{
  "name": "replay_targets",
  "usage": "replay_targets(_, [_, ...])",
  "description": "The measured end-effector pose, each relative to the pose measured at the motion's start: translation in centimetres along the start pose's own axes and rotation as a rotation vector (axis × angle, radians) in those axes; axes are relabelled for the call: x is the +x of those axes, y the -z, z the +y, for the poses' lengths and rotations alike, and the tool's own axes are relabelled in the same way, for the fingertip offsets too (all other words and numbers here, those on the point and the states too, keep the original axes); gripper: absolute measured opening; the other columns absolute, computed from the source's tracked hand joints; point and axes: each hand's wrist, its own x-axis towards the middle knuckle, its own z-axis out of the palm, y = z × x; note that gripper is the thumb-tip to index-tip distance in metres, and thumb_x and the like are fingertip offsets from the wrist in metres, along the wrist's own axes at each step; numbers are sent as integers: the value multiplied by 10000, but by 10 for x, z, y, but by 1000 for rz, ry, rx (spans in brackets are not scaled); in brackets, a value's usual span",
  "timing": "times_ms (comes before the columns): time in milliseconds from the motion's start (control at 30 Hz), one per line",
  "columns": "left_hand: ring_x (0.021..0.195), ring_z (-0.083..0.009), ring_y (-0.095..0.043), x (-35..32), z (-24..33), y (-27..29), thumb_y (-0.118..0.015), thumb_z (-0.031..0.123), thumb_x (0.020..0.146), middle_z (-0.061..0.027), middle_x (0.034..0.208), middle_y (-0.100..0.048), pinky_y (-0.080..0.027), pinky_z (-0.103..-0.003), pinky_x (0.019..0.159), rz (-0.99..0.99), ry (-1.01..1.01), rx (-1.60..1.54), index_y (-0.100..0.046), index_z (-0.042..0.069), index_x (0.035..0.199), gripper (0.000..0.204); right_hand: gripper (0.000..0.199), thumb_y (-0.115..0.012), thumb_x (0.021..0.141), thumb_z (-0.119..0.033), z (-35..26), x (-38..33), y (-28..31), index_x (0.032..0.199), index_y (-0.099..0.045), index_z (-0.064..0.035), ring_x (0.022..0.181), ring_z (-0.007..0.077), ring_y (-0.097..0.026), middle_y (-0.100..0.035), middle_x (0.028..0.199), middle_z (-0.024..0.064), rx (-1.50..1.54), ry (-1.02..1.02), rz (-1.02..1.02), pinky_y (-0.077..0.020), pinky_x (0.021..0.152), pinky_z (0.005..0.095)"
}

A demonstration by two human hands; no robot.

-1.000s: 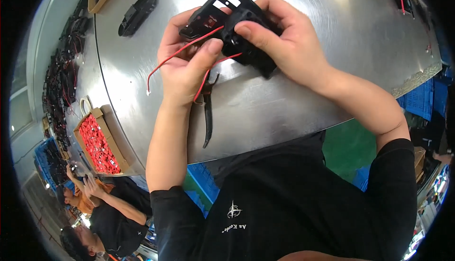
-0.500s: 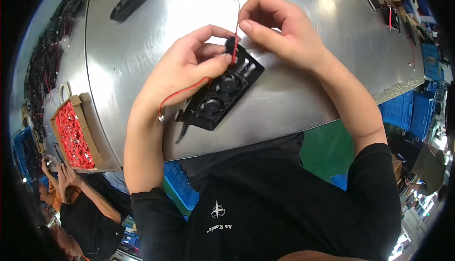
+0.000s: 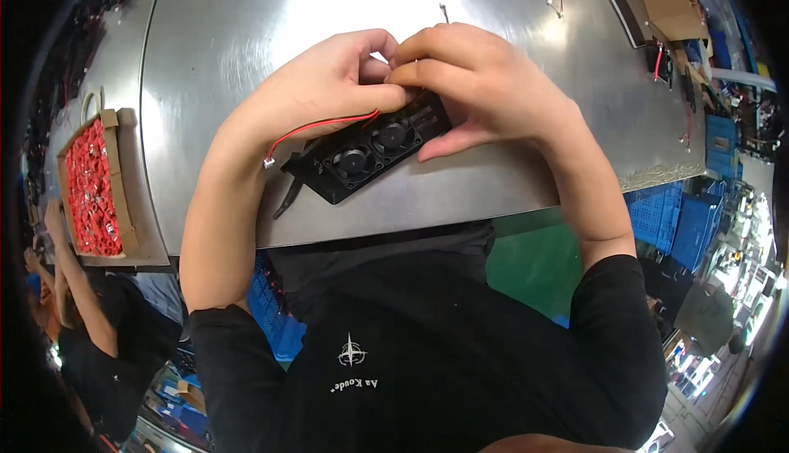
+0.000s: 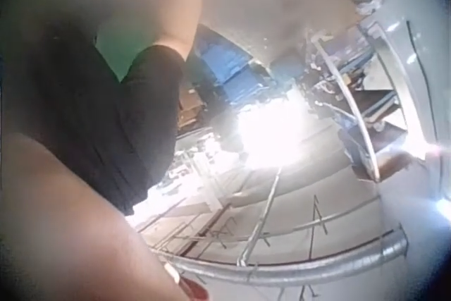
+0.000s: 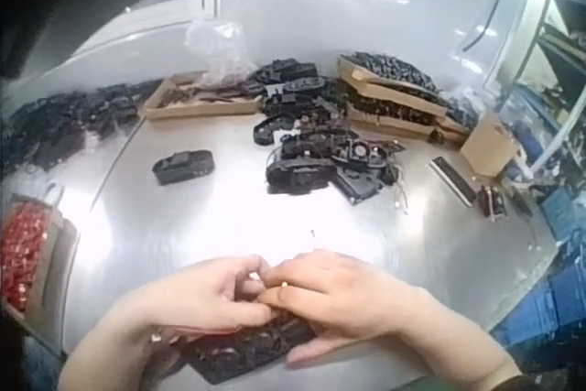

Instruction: Assembling a cooling fan into a plastic housing by routing wires and securing the components.

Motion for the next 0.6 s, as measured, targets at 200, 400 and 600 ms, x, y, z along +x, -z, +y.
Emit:
replay_targets(200, [787,-95,-661,-1,5,-14,-685,105,898,-88,906,-736,-533,-237,695,6,63,-5,-631,-69,1130,294,731,-918,597,-401,-22,-15,2,1203,-670,-76,979,317,-650,-626,1133,121,-158,-127,34,-553,805,415])
replay_targets(400, [767,-111,-663,7,-5,-20,-693,130,893,-71,864,-728,-536,-264,715,21,7,13,-687,-49,1071,252,693,-941,600,-399,-11,-23,-1,1149,-696,-54,948,287,-650,-641,1087,111,-64,-87,137,-543,776,386])
replay_targets(600, [773,-127,-673,9,4,-24,-694,145,890,-85,854,-734,-541,-274,725,74,84,87,-713,-53,1062,262,700,-952,605,-400,-6,-33,-10,1147,-696,-37,936,278,-651,-647,1060,104,17,-162,139,-541,778,375])
